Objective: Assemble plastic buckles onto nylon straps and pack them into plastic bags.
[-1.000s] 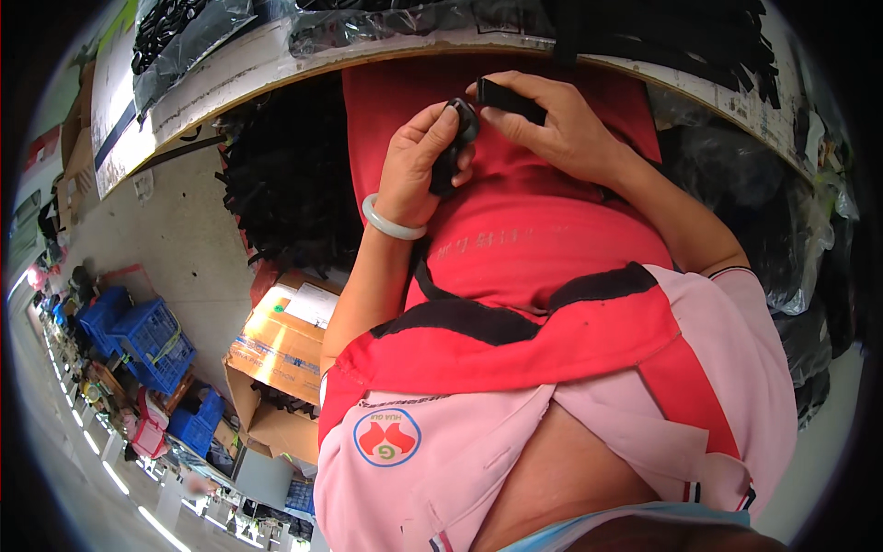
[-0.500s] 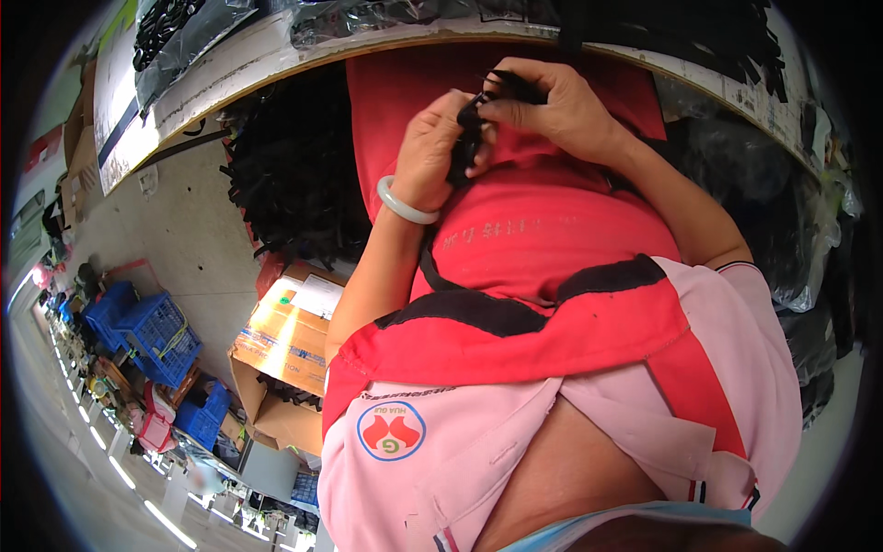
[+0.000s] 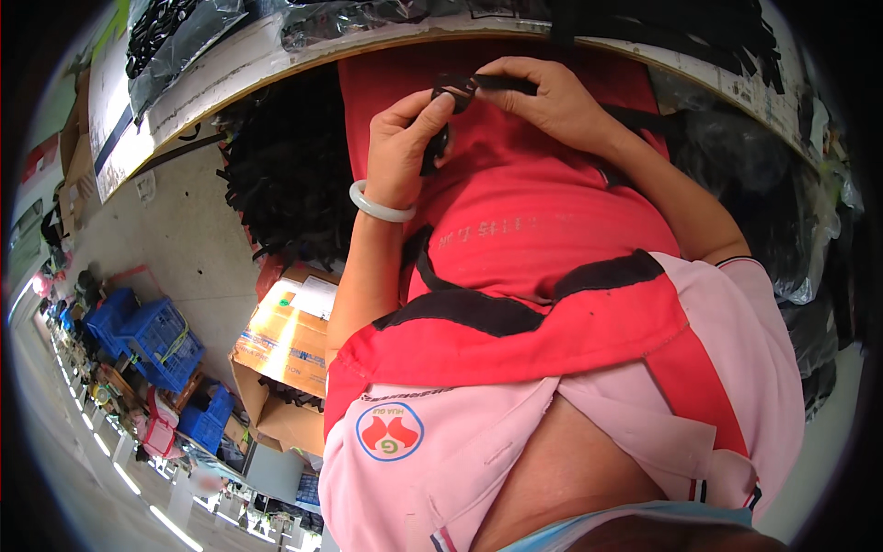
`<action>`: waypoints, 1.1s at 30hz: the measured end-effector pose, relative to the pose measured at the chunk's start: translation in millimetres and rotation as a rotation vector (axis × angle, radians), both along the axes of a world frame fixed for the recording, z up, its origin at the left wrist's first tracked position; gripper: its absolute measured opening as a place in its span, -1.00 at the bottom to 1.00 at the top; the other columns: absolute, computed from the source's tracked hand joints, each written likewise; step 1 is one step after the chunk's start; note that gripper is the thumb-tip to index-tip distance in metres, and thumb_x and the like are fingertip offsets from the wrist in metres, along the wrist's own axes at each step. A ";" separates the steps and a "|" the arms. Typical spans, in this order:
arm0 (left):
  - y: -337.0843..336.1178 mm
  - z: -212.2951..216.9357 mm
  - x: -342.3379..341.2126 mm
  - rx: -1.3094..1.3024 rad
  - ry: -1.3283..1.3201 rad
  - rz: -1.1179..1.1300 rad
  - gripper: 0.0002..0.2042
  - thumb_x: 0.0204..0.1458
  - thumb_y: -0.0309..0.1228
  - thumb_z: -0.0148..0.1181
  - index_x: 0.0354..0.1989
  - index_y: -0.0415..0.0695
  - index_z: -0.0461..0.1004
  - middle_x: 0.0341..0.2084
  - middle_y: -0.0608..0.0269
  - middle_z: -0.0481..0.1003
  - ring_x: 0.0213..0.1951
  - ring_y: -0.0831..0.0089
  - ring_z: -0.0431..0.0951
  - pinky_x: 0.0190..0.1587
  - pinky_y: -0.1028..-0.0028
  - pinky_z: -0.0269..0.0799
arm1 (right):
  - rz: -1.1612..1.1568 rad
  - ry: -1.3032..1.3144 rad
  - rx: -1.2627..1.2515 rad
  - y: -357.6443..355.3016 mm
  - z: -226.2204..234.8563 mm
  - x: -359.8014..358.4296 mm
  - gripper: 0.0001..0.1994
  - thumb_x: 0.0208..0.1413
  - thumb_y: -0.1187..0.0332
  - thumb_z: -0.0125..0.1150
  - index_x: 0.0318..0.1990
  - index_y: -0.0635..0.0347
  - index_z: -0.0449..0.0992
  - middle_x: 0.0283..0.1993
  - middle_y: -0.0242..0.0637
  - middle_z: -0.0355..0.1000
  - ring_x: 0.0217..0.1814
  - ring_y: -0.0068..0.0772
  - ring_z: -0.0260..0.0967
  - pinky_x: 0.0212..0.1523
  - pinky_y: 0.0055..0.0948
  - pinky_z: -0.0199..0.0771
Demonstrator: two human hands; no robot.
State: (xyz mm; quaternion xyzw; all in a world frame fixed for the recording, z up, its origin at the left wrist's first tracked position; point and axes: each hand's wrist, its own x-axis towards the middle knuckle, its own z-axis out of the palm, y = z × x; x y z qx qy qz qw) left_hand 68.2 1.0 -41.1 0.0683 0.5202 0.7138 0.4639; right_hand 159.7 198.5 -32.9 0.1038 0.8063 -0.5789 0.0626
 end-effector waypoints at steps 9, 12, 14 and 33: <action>9.9 -2.3 -1.6 -0.150 0.089 -0.093 -0.80 0.11 -0.36 0.20 -0.24 -0.26 0.57 -0.67 0.41 0.40 -0.68 0.70 0.31 -0.63 0.68 0.15 | 0.066 0.110 0.116 -2.6 -0.8 1.6 -0.69 0.01 0.33 0.31 -0.08 0.20 0.52 -0.20 -0.31 0.45 -0.13 -0.43 0.40 -0.05 -0.49 0.35; 5.4 -12.9 -4.6 -0.046 -0.058 -0.082 -0.79 0.19 -0.32 0.08 -0.24 -0.23 0.50 -0.69 0.35 0.38 -0.68 0.64 0.26 -0.61 0.64 0.11 | -0.026 0.018 -0.161 -0.9 -2.9 2.4 -0.72 0.03 0.35 0.30 -0.10 0.24 0.53 -0.25 -0.36 0.44 -0.16 -0.53 0.38 -0.10 -0.56 0.34; 2.8 -17.3 -4.8 0.031 -0.213 -0.041 -0.78 0.14 -0.32 0.17 -0.30 -0.27 0.50 -0.68 0.30 0.40 -0.68 0.60 0.30 -0.62 0.63 0.16 | -0.044 0.113 -0.008 -1.4 3.5 2.1 -0.75 0.03 0.33 0.29 -0.15 0.27 0.56 -0.22 -0.28 0.50 -0.16 -0.42 0.44 -0.10 -0.53 0.38; 9.8 -11.8 3.9 -0.018 -0.157 0.051 -0.76 0.16 -0.30 0.14 -0.31 -0.29 0.50 -0.69 0.30 0.36 -0.68 0.59 0.28 -0.61 0.61 0.16 | -0.016 0.271 0.163 -5.6 -1.6 4.6 -0.66 -0.01 0.32 0.36 -0.08 0.25 0.52 -0.14 -0.23 0.52 -0.11 -0.40 0.48 -0.05 -0.49 0.42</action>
